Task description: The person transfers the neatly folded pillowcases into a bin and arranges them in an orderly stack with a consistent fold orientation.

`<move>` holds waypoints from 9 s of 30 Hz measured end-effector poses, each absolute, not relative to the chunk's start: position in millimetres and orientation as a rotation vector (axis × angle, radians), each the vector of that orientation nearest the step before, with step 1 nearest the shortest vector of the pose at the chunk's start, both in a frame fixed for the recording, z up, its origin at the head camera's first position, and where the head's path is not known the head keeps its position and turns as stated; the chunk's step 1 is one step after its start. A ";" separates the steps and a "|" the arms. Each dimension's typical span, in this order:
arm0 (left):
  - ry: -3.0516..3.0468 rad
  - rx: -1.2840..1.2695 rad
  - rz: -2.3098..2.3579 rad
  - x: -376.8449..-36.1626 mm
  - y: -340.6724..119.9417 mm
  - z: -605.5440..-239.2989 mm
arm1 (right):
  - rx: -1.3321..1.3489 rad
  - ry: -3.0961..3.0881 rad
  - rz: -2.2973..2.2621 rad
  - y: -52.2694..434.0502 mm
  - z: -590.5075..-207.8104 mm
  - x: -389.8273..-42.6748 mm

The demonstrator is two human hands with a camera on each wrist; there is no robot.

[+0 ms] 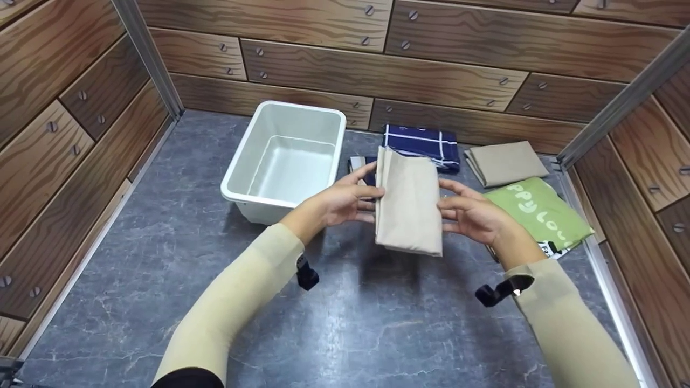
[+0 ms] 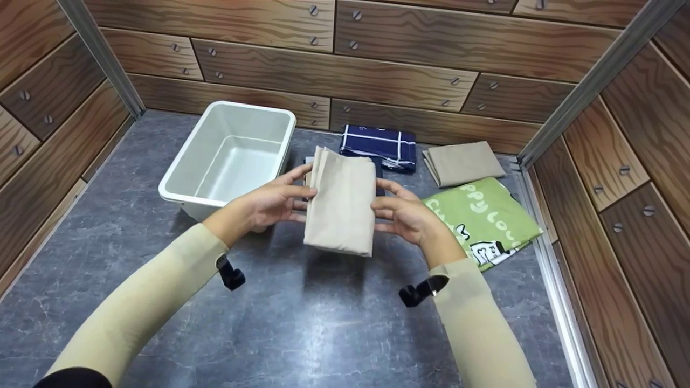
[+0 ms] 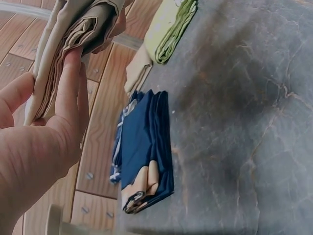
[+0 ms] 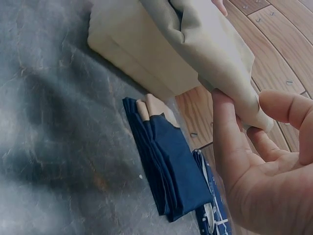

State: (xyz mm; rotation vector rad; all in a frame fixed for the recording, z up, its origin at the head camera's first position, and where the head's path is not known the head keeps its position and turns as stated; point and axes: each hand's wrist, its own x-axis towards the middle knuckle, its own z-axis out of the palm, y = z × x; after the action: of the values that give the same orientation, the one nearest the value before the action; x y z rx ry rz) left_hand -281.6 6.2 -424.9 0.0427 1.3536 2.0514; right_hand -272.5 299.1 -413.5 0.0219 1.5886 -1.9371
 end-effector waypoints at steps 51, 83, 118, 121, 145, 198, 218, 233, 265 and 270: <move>1.508 0.024 2.171 -321.5 -115.3 -395.5 | 0.060 1.507 -2.032 165.9 -379.6 -326.9; 1.623 -0.007 2.085 -340.3 -170.1 -378.9 | 0.113 1.540 -2.023 105.2 -376.8 -346.8; 1.748 -0.042 1.957 -354.7 -195.0 -369.3 | 0.141 1.513 -2.014 83.0 -374.5 -360.4; 1.760 -0.049 1.941 -357.0 -194.1 -369.1 | 0.144 1.518 -2.013 82.9 -374.2 -361.5; 2.334 -0.001 1.570 -355.0 -178.0 -363.8 | 0.118 1.600 -2.010 103.9 -361.9 -361.8; 2.946 0.819 0.355 -285.6 41.8 -477.9 | -0.075 2.848 -1.138 262.5 -484.4 -336.1; 2.819 0.661 0.240 -299.3 34.7 -521.4 | -0.440 2.895 -0.490 268.6 -525.3 -319.1; 2.913 0.714 0.083 -286.7 32.3 -530.1 | -0.439 2.925 -0.366 263.5 -523.6 -296.1; 2.962 0.675 0.051 -288.4 40.6 -534.9 | -0.572 2.996 -0.197 249.7 -529.4 -267.5; 2.959 0.662 0.075 -288.8 38.3 -534.3 | -0.562 3.008 -0.150 242.2 -527.4 -259.8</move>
State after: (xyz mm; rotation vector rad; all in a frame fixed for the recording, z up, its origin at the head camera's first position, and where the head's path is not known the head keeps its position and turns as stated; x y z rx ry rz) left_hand -288.8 38.3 -534.3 0.6623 2.9589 0.0748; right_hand -259.8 242.2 -527.4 -0.5618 3.0080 -0.1500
